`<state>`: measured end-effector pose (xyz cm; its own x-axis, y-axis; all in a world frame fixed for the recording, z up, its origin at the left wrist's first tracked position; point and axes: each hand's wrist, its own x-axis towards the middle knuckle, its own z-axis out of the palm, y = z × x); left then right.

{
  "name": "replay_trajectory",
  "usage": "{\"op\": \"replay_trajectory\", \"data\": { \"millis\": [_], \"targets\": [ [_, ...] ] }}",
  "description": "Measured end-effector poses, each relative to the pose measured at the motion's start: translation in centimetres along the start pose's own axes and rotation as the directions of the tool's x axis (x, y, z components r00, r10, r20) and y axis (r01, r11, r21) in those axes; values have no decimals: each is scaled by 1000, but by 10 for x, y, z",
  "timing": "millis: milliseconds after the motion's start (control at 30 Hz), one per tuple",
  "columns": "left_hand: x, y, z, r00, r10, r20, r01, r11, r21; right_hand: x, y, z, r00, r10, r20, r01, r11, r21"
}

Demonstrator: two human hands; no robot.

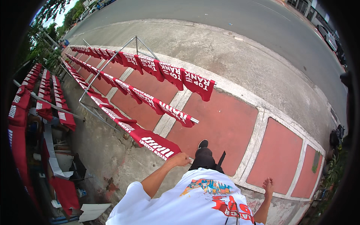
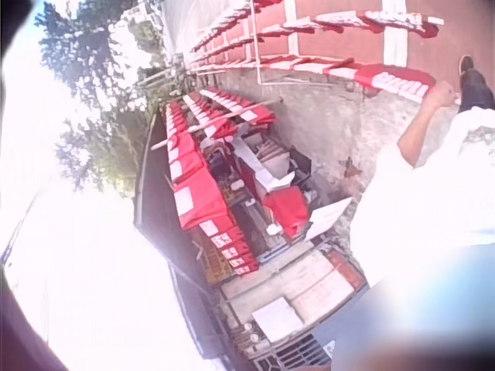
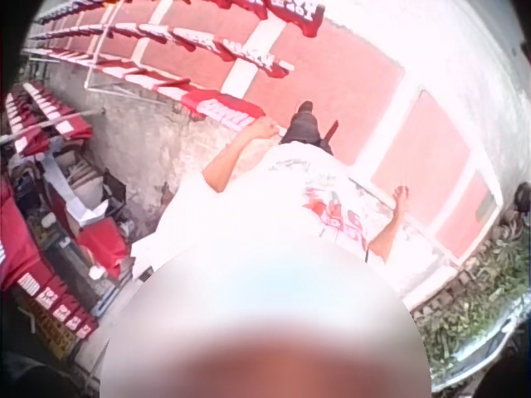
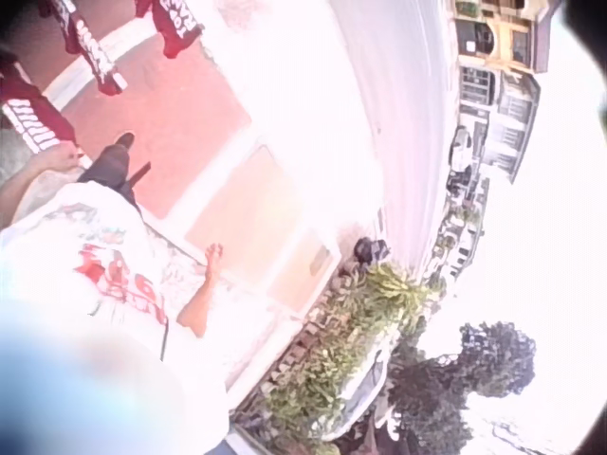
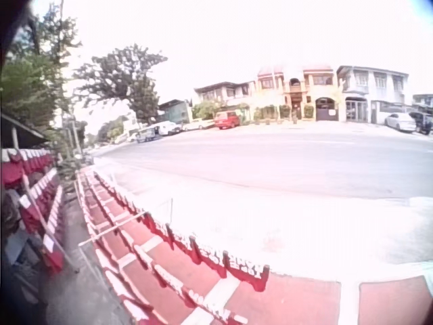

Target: The person prepares red t-shirts on a table, aligns a screen-printing frame, and uses a squeegee to apply white ink onto the fabric. The person repeatedly positions shirts, pours ink into the frame, and pulls the squeegee across the screen to transfer the design.

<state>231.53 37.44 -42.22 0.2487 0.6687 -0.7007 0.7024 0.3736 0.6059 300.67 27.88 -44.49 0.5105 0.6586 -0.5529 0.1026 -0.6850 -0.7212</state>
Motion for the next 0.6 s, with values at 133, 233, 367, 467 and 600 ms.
{"op": "replay_trajectory", "data": {
  "millis": [133, 233, 367, 467, 600],
  "targets": [
    [79, 36, -44, 990, -19, -138, 21, 1000, 12, 84, -98, 35, 994, -88, 60, 90, 995, -44],
    [112, 40, -51, 956, 9, -294, -19, 999, -31, 117, -109, 77, 991, 19, 129, -12, 998, -57],
    [97, 32, -39, 717, -223, -661, -78, 916, -394, 128, -94, 103, 904, 319, 285, -225, 921, -318],
    [52, -7, -24, 84, -421, -903, 172, 899, -403, 137, -104, 96, 846, 420, 330, -226, 841, -492],
    [16, -69, 6, -244, -802, -545, 62, 548, -834, 172, -157, 82, 847, 369, 384, -88, 808, -582]
  ]
}}
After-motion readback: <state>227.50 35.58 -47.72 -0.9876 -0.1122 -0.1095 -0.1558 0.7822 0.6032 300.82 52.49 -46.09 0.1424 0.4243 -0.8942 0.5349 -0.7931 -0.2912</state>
